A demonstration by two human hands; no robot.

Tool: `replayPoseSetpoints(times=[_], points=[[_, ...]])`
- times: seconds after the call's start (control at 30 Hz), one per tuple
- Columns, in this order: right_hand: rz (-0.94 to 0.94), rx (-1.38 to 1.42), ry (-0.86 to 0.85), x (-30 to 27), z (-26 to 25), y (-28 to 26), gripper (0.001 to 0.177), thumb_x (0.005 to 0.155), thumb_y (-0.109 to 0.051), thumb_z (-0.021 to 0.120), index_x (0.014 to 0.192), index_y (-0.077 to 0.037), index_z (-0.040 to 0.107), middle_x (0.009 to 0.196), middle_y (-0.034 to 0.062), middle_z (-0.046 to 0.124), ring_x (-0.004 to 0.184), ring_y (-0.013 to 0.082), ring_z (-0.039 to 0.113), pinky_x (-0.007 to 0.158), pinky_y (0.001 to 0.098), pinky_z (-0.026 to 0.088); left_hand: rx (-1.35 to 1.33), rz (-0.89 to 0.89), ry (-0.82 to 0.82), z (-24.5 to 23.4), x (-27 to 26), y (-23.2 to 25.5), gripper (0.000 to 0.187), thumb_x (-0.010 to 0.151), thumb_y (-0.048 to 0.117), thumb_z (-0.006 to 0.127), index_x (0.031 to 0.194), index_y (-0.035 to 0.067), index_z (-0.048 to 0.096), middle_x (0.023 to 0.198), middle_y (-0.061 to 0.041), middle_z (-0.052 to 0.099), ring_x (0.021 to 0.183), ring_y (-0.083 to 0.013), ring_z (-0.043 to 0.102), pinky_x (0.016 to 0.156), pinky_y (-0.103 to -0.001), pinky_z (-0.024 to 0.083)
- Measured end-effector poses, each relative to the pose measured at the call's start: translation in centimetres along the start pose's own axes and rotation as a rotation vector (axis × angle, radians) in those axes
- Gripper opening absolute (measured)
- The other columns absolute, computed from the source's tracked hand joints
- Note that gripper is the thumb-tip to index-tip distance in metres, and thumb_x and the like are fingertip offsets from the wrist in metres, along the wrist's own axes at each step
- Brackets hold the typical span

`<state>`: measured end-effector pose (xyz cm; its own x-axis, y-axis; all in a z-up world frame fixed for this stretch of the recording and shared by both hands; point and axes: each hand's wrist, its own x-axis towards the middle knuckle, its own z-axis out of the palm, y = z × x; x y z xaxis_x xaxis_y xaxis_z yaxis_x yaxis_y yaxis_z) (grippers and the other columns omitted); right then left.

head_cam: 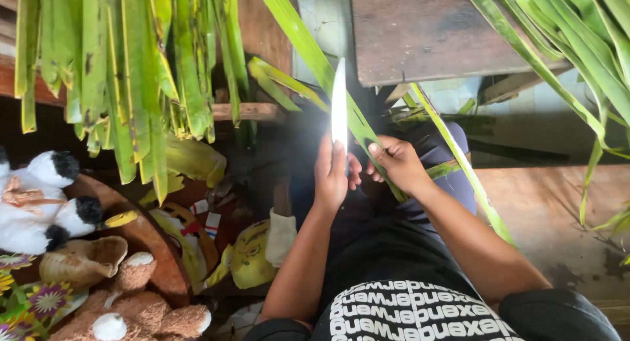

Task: Stripping the midrib from palm leaves using a knife

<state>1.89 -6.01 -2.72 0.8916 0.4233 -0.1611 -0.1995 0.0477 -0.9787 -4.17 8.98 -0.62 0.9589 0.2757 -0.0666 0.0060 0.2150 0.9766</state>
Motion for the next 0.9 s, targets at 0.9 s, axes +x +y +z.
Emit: replayPoseSetpoints(times=[0.9], points=[[-0.257, -0.039, 0.169, -5.0, -3.1, -0.5, 0.022, 0.096, 0.0, 0.052, 0.114, 0.007, 0.062, 0.063, 0.0168, 0.062, 0.045, 0.0169, 0.061, 0.039, 0.0261, 0.053, -0.16, 0.077, -0.394, 4.1, -3.5, -2.4, 0.051, 0.104, 0.009, 0.043, 0.153, 0.007, 0.03, 0.068, -0.021, 0.062, 0.047, -0.0252, 0.063, 0.032, -0.026, 0.054]])
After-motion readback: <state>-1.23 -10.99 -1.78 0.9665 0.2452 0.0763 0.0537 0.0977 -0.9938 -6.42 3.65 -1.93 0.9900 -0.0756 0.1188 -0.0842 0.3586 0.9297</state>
